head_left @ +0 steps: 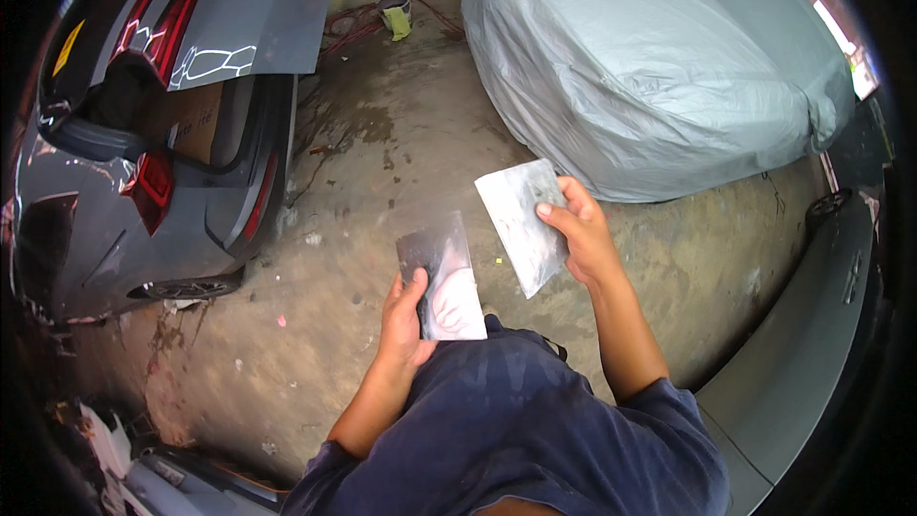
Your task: The person handles a sanding sheet and a small red tool, then walks through a garage to retrieve a paint can. They return to the starting area and continue handling the sanding sheet and tool, preparing materials for a task.
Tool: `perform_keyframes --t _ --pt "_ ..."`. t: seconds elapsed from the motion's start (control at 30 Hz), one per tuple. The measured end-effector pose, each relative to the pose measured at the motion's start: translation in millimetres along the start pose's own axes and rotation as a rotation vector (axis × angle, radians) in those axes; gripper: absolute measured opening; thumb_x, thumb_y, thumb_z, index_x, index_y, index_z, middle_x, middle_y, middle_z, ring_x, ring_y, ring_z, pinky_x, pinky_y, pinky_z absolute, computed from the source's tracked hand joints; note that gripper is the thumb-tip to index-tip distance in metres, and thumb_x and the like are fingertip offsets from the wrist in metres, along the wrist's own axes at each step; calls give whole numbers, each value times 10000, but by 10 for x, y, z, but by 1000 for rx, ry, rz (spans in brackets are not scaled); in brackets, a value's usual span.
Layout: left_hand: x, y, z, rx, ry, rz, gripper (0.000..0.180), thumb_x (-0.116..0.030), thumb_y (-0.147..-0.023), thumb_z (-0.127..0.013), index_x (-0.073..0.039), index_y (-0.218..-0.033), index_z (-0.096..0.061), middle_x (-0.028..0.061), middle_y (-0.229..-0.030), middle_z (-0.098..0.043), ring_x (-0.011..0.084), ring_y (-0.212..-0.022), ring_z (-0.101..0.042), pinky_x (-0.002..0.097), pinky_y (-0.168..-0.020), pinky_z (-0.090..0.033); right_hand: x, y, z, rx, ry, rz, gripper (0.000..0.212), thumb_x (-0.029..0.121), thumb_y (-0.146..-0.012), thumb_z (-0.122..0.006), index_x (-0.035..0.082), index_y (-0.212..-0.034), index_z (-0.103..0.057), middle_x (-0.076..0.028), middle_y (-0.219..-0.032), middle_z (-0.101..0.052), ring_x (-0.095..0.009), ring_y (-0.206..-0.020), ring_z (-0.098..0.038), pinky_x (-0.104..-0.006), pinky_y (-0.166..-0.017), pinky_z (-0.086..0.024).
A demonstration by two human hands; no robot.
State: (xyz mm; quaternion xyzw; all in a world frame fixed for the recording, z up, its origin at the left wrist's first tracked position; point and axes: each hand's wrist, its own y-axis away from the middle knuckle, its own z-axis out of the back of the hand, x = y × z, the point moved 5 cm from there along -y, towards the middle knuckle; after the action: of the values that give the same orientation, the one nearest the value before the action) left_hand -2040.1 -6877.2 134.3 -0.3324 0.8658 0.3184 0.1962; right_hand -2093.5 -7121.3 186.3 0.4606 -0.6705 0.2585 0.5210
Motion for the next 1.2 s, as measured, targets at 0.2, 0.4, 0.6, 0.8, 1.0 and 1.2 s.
perform_keyframes --t 0.2,0.4,0.6,0.8,1.0,1.2 --pt "216 127 -122 63 -35 132 400 -244 -1025 -571 -26 -1350 -489 140 -1206 -646 253 -1039 -672 402 -910 -561 41 -181 -259 115 -127 -54 239 94 -928 -673 22 -1127 -562 -69 -1055 -660 -115 -959 -633 -296 -864 -513" --pt "220 215 -268 91 -26 219 450 -217 -1017 -586 -19 -1395 -443 153 -1243 -628 267 -1092 -659 422 -949 -550 43 -310 -376 166 -148 -43 233 116 -937 -672 27 -1121 -561 -65 -1046 -660 -110 -941 -633 -293 -852 -514" --pt "216 210 -342 97 -40 216 455 -218 -1021 -581 -7 -1398 -436 154 -1252 -623 266 -1101 -656 416 -957 -548 25 -384 -363 180 -134 -23 248 114 -932 -675 23 -1132 -561 -61 -1046 -658 -109 -943 -629 -290 -857 -509" --pt "225 140 -407 84 -49 256 434 -226 -1029 -569 -5 -1385 -457 157 -1231 -632 255 -1079 -666 402 -919 -564 -160 -370 -124 142 -84 -58 257 111 -923 -672 19 -1135 -560 -62 -1051 -656 -110 -941 -622 -284 -858 -504" --pt "294 13 -418 109 -26 280 402 -202 -1038 -553 -30 -1387 -453 151 -1259 -624 261 -1117 -658 423 -941 -562 -422 -125 252 74 -89 -86 255 99 -920 -665 16 -1135 -558 -66 -1048 -657 -122 -945 -624 -287 -860 -504" --pt "404 -172 -413 103 -12 299 392 -211 -1025 -581 -45 -1364 -475 143 -1240 -634 259 -1104 -662 427 -928 -566 -540 163 565 5 -56 -148 249 86 -916 -663 17 -1128 -551 -73 -1029 -670 -121 -916 -635 -288 -835 -518"
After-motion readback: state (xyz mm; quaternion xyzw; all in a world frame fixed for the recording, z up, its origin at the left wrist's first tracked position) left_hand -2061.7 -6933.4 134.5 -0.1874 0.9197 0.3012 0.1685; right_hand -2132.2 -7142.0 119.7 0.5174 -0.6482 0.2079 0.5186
